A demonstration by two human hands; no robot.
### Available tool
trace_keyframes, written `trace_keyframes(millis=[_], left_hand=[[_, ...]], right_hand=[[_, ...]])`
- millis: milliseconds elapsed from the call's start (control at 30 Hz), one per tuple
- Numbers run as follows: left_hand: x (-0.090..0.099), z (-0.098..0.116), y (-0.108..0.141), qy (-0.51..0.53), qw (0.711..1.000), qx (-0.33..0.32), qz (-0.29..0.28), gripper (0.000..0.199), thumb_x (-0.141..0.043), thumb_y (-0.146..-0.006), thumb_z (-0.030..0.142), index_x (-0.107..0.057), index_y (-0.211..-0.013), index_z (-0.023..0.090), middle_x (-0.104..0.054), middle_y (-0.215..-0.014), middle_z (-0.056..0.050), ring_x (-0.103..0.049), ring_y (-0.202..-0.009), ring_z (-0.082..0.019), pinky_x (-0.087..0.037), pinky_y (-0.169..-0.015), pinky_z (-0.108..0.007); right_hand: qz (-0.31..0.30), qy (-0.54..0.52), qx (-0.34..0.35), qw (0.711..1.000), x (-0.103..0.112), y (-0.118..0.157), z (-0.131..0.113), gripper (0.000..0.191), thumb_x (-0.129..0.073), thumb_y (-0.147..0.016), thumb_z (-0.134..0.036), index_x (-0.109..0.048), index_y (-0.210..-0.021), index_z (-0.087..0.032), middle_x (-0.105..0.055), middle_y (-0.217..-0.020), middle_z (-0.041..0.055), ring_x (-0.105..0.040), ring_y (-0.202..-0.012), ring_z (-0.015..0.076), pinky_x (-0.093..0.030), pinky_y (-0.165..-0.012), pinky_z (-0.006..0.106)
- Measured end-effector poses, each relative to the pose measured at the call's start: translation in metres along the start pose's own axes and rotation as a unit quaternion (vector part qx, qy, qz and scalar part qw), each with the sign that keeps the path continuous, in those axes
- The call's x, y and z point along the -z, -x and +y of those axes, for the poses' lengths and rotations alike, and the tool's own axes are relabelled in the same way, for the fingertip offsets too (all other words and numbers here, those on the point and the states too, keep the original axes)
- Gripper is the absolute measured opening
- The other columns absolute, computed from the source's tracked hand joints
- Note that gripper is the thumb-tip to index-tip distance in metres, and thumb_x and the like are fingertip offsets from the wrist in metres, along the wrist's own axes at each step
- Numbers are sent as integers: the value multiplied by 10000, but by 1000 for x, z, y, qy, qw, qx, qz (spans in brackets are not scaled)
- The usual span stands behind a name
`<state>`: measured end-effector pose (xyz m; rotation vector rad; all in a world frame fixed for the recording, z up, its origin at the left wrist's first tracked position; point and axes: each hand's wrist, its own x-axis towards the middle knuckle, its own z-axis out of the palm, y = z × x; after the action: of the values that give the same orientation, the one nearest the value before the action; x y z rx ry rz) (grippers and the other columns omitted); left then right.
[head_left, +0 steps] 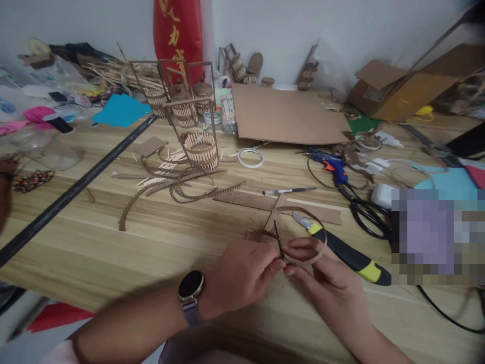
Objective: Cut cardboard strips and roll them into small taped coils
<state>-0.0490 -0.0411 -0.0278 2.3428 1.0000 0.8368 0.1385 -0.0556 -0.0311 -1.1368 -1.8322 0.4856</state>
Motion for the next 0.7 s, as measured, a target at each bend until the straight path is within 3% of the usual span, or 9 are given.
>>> trace_keyframes(millis=[67,200,333,500,700], left_hand=[[1,-2,-1,1,1000,-16,-4,398,-271,-1039,380,-536,-811,188,-602,-678,-19,-542,-630,-155,-337,-587,-279],[3,-1,-2,15,999,-35,-12,395,-291,-1035,394,-545,-818,183,-610,-722,-32,-552,-665,-158,-372,-609,-274],[3,3,-2,48,998,-39,-14,342,-331,-1031,335,-573,-851,172,-632,-832,-59,-573,-770,-159,-438,-679,-270],[1,5,0,68,997,-48,2,280,-379,-1002,282,-568,-827,173,-633,-821,-62,-571,-787,-167,-467,-716,-287],[2,5,-1,88,996,-3,27,188,-448,-946,226,-561,-803,178,-631,-811,-48,-571,-794,-169,-462,-740,-290]], right_hand=[[3,-16,15,1000,2,0,1,48,-709,-839,-250,-741,-873,-240,-747,-851,47,-727,-797,191,-614,-652,276],[23,-11,41,999,3,0,-4,100,-681,-832,-155,-732,-826,-240,-758,-801,37,-735,-774,192,-619,-638,280],[43,13,37,998,1,1,-12,98,-663,-830,-147,-706,-825,-235,-737,-750,25,-725,-722,175,-611,-628,270],[44,11,16,999,0,3,-12,92,-641,-844,-164,-683,-808,-237,-735,-762,33,-719,-714,182,-601,-616,276],[47,-19,-10,999,-4,6,-8,91,-638,-858,-163,-687,-835,-236,-723,-786,32,-710,-749,182,-596,-636,277]])
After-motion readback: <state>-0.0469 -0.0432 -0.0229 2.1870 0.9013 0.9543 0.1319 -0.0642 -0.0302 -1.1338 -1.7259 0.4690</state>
